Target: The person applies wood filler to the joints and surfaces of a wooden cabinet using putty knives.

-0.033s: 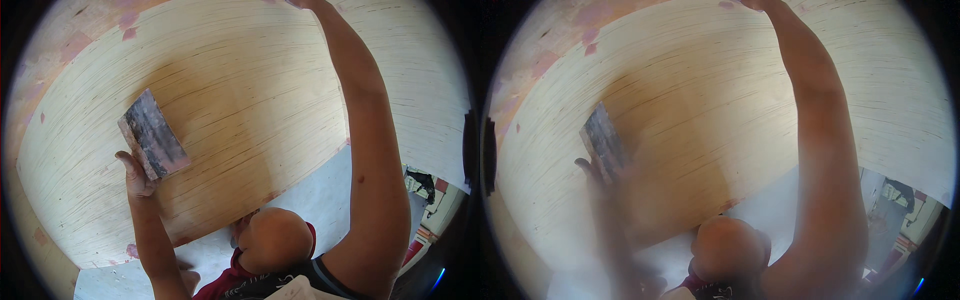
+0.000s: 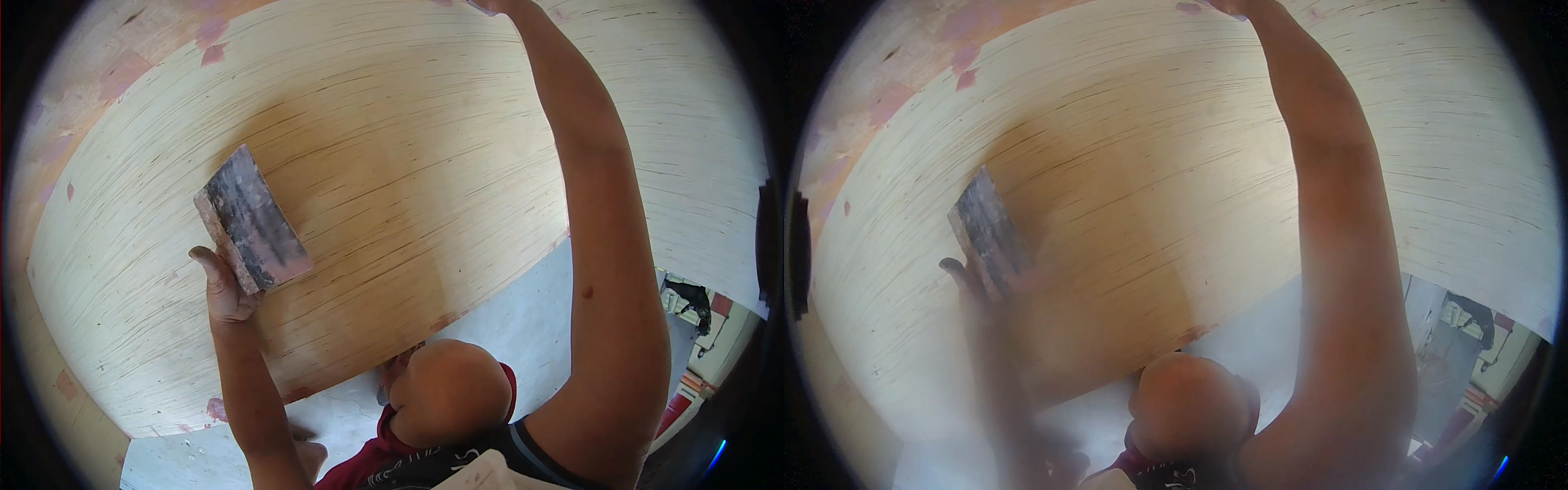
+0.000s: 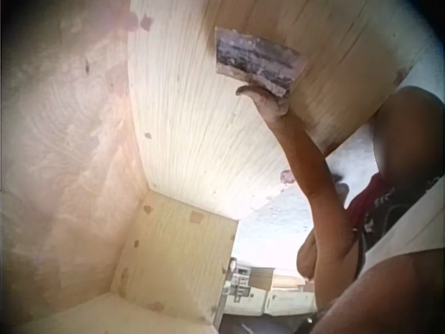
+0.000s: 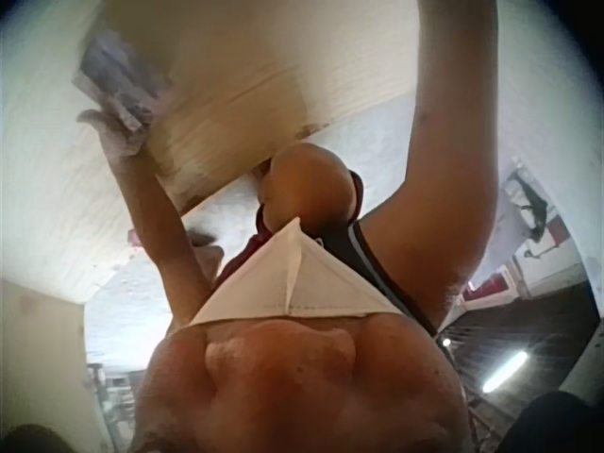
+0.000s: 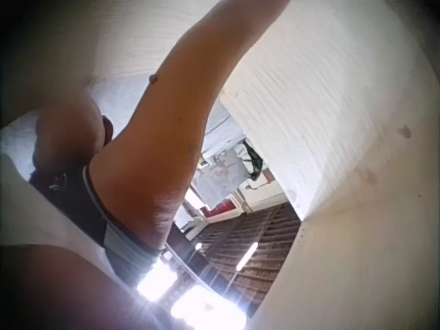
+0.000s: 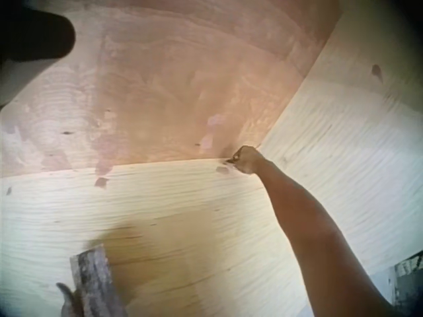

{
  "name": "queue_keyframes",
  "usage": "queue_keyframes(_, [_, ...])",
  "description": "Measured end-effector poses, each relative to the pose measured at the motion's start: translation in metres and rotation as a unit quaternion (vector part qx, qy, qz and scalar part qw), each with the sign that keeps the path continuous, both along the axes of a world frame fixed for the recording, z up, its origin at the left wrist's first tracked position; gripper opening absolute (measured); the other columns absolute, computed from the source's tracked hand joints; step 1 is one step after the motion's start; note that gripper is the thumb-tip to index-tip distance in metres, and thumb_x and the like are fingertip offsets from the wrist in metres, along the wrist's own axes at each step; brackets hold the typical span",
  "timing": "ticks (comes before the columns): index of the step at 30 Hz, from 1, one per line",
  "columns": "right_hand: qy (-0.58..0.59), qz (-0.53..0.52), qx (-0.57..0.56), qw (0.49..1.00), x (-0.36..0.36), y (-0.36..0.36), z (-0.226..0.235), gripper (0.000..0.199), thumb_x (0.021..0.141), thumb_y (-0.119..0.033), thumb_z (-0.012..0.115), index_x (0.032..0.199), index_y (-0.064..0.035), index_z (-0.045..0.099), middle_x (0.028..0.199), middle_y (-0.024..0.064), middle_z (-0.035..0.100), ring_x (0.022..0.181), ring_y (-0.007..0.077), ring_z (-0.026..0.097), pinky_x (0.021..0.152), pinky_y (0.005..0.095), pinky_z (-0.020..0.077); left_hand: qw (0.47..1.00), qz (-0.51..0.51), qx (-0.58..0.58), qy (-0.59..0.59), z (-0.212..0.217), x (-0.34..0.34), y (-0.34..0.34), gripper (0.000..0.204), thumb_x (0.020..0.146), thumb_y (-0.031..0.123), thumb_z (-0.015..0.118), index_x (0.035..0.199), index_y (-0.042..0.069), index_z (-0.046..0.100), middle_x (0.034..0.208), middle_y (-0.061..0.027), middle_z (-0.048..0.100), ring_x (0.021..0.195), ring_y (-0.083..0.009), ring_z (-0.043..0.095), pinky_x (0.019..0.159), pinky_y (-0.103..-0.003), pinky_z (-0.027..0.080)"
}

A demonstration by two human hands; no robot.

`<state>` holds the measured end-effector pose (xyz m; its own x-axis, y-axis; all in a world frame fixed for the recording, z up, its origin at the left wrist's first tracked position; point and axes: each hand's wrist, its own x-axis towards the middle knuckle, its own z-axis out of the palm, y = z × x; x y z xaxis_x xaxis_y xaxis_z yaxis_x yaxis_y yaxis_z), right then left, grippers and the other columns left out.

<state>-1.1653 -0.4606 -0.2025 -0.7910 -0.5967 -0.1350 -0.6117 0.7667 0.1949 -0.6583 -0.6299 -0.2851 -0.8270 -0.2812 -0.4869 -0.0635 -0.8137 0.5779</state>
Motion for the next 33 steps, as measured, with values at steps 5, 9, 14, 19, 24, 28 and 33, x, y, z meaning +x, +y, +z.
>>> queue_keyframes(5, [-0.030,-0.055,-0.033,0.998,0.022,-0.022,-0.005,0.036,0.084,-0.034,0.056,0.091,0.0001,0.065,0.097,0.0179,0.061,0.091,0.0296,0.058,0.081,0.0385,0.0454,1.000,-0.009,0.013,-0.006,-0.004,0.005,-0.004,0.104,0.064,0.077,0.047,0.136,0.005,0.025,0.129,-0.0087,0.043,0.117,-0.0220,0.044,0.096,-0.037,0.040])
queue_keyframes(9, [-0.036,0.061,0.009,0.997,0.032,-0.006,-0.018,0.034,0.083,-0.027,0.058,0.103,-0.0003,0.062,0.112,0.0181,0.055,0.105,0.0300,0.052,0.092,0.0361,0.0413,0.999,-0.031,0.022,0.039,-0.002,0.007,-0.006,0.097,0.069,0.074,0.045,0.135,0.004,0.026,0.129,-0.0093,0.044,0.117,-0.0227,0.045,0.096,-0.036,0.040])
queue_keyframes(14, [-0.226,-0.145,-0.283,0.921,0.137,0.041,0.067,0.031,0.082,-0.012,0.055,0.110,0.0006,0.058,0.102,0.0110,0.056,0.089,0.0184,0.048,0.078,0.0323,0.0396,0.995,0.000,0.024,0.092,-0.012,0.004,0.004,0.048,0.084,0.026,0.054,0.125,0.004,0.040,0.115,-0.0095,0.053,0.102,-0.0222,0.055,0.083,-0.035,0.048])
queue_keyframes(19, [-0.292,-0.092,-0.626,0.718,0.289,0.099,0.036,0.027,0.074,0.002,0.065,0.099,0.0065,0.059,0.095,0.0095,0.064,0.084,0.0133,0.060,0.073,0.0260,0.0487,0.990,-0.009,0.072,0.124,0.019,-0.014,0.061,0.036,0.073,-0.004,0.054,0.109,0.001,0.050,0.098,-0.0086,0.059,0.086,-0.0200,0.059,0.078,-0.032,0.049])
queue_keyframes(24, [-0.170,0.237,-0.477,0.829,0.380,0.114,0.047,0.044,0.072,0.013,0.050,0.109,-0.0079,0.061,0.112,0.0081,0.060,0.111,0.0251,0.053,0.094,0.0333,0.0444,0.987,-0.027,0.076,0.142,0.083,-0.030,0.122,0.044,0.071,0.002,0.055,0.115,0.002,0.046,0.106,-0.0070,0.055,0.092,-0.0174,0.054,0.081,-0.032,0.043])
queue_keyframes(28, [-0.100,0.263,-0.442,0.852,0.397,0.125,0.053,0.049,0.067,0.015,0.049,0.108,-0.0096,0.061,0.112,0.0098,0.059,0.110,0.0239,0.053,0.093,0.0336,0.0454,0.983,-0.051,0.023,0.176,0.092,-0.005,0.118,0.045,0.071,0.002,0.055,0.115,0.002,0.046,0.107,-0.0085,0.055,0.095,-0.0191,0.054,0.084,-0.034,0.043])
queue_keyframes(33, [-0.150,0.194,-0.354,0.902,0.392,0.155,0.053,0.044,0.069,0.020,0.043,0.106,0.0015,0.059,0.108,0.0159,0.060,0.103,0.0292,0.057,0.091,0.0325,0.0451,0.971,0.035,0.003,0.236,0.121,0.016,0.107,0.047,0.069,-0.004,0.055,0.115,0.000,0.045,0.109,-0.0094,0.054,0.103,-0.0213,0.053,0.087,-0.036,0.042])
